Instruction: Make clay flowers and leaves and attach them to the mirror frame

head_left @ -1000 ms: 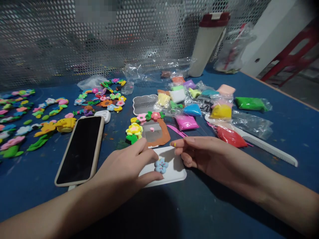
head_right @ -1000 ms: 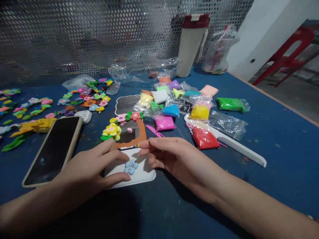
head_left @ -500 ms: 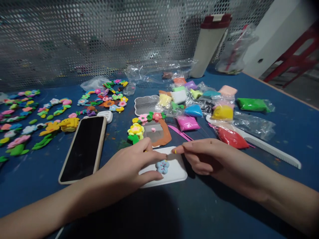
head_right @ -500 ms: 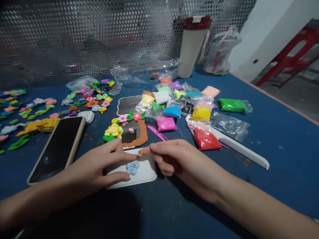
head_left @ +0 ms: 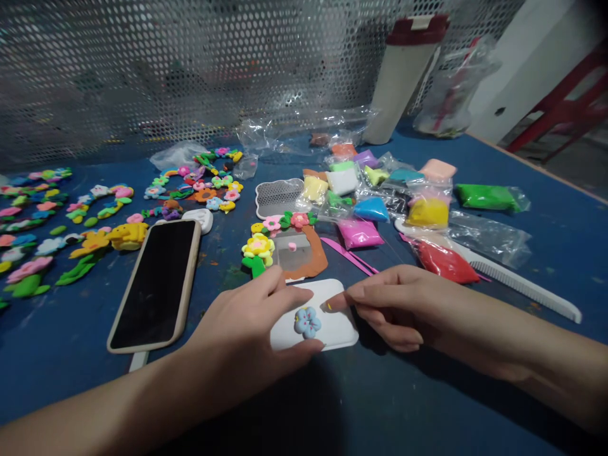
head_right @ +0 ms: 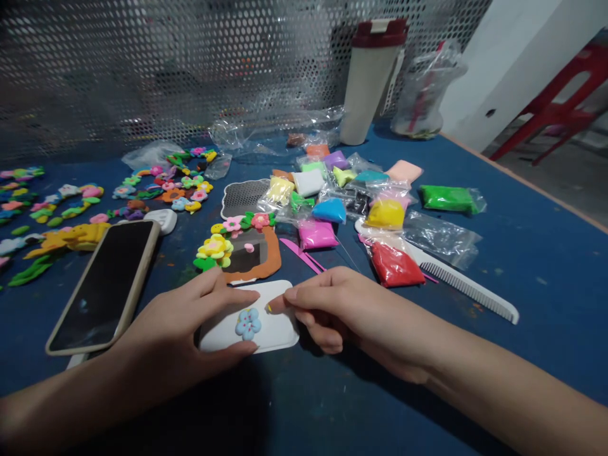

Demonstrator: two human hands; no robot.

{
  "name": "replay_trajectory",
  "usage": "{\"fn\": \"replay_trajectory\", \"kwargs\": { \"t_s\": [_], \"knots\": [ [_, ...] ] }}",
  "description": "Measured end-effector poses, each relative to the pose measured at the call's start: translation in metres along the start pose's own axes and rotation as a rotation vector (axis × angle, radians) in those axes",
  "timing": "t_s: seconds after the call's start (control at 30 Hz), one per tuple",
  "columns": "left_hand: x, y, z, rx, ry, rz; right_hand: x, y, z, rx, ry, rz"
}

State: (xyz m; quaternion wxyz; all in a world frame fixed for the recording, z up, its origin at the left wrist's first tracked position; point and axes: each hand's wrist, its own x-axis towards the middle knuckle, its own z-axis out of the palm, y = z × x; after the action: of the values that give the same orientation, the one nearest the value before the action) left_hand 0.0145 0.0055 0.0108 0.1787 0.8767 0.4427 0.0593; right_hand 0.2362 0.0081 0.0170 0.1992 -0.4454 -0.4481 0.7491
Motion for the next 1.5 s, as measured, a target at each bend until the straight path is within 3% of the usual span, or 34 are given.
{"fn": "replay_trajectory", "kwargs": {
  "t_s": [0.2,0.43,0.83,1.27,1.5],
  "knots": [
    [-0.002,0.008,0.011,0.07,0.14,0.04,-0.006,0.001,0.005,-0.072,-0.001,0.024],
    [0.002,0.013,0.017,0.128,0.218,0.054,-0.006,-0.004,0.017,-0.051,0.024,0.137],
    [0.002,0.012,0.023,0.175,0.349,0.087,-0.007,-0.004,0.029,-0.046,0.102,0.129],
    [0.002,0.013,0.023,0.168,0.316,0.087,-0.005,-0.002,0.027,0.039,0.145,0.105],
    [-0.007,0.007,0.014,0.125,0.23,0.099,-0.009,0.003,0.022,0.183,0.126,0.059]
  ]
}}
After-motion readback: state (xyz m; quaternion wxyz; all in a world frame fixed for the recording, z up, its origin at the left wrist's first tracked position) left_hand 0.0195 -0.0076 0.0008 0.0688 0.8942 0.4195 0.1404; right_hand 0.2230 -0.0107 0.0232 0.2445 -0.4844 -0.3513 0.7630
